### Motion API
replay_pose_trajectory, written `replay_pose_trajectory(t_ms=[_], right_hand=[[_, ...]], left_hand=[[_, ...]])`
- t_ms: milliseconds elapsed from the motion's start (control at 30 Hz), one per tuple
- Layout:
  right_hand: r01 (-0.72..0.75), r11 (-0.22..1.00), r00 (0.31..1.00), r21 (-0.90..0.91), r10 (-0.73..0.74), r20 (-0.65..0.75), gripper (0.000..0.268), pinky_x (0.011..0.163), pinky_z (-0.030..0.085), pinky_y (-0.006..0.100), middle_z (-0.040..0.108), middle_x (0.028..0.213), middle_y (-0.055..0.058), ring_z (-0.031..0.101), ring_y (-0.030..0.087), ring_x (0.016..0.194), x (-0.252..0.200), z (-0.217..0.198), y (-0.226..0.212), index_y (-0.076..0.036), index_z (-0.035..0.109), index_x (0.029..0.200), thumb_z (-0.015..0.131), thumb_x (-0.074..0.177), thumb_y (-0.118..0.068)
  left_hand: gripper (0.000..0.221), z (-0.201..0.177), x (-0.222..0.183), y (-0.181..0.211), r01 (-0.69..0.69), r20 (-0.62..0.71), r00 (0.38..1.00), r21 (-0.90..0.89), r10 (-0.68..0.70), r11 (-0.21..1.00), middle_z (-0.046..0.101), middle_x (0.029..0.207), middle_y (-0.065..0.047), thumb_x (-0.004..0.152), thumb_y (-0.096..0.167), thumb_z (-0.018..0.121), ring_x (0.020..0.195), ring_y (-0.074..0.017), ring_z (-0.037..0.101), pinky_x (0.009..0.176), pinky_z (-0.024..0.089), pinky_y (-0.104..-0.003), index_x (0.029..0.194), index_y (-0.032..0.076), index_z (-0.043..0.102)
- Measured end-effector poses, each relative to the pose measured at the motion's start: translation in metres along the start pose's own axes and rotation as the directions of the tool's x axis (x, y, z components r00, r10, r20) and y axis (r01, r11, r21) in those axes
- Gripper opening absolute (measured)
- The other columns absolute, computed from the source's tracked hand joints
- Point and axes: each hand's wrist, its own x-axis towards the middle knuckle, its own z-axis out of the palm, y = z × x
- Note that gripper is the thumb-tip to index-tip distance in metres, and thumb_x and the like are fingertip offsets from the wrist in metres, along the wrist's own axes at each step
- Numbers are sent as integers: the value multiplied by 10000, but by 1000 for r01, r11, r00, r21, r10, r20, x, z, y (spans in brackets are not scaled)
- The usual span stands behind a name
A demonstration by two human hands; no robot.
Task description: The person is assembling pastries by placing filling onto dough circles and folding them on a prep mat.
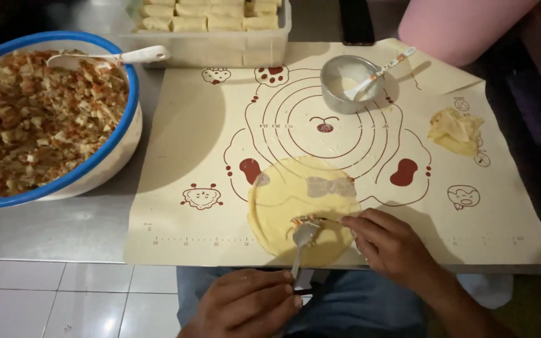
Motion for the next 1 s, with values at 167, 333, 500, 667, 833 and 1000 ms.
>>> replay_pose_trajectory(t_ms=[167, 333, 500, 667, 833, 1000], right_hand=[[48, 997, 998, -65, -50, -35, 321, 745, 547, 340, 668, 1040, 87, 665, 237, 907, -3, 0, 2, -48, 698, 1228, 655, 913, -7], [86, 991, 992, -107, -95, -80, 320, 723, 531, 348, 639, 1001, 85, 628, 226, 862, -6, -4, -2, -33, 702, 1213, 673, 898, 17], [35, 999, 990, -34, -39, -132, 334, 720, 509, 345, 628, 986, 107, 618, 232, 828, -9, -19, -10, -14, 688, 1242, 630, 915, 25], [-45, 998, 985, -54, 35, -172, 318, 669, 525, 299, 676, 982, 104, 646, 190, 778, -13, -36, -15, -12, 698, 1230, 631, 921, 15], [-70, 996, 984, -61, 58, -169, 275, 620, 481, 273, 675, 938, 69, 623, 157, 704, -25, -38, -16, -62, 729, 1169, 624, 924, 4], [-70, 998, 993, -3, 69, -96, 263, 666, 511, 300, 678, 945, 80, 648, 184, 777, -36, -28, -20, -71, 728, 1164, 653, 912, -53]], left_hand=[[141, -3, 11, 4, -47, 88, 995, -48, 51, 998, 719, 1085, -142, 1039, 71, 650, 1036, -311, 781, 858, 672, -386, 1134, -19, 702], [106, -1, 14, 8, -29, 66, 997, -29, 31, 999, 715, 1058, -136, 1028, 66, 664, 1007, -302, 788, 837, 661, -379, 1088, -5, 714], [107, -1, 11, 8, -3, 67, 998, -34, 5, 999, 711, 1057, -133, 1014, 55, 687, 992, -313, 788, 820, 659, -393, 1104, 1, 710], [126, -1, 27, 18, 56, -139, 988, -72, -66, 996, 739, 907, -68, 880, 21, 825, 831, -221, 808, 712, 675, -289, 904, 13, 701], [77, -8, 14, 13, 251, -206, 940, -129, -273, 959, 754, 927, -50, 924, 116, 697, 840, -244, 828, 754, 671, -305, 938, 65, 753], [104, -3, -4, -5, 281, -166, 926, -293, -338, 914, 709, 1002, -167, 948, 55, 662, 929, -327, 811, 846, 690, -356, 1025, -10, 687]])
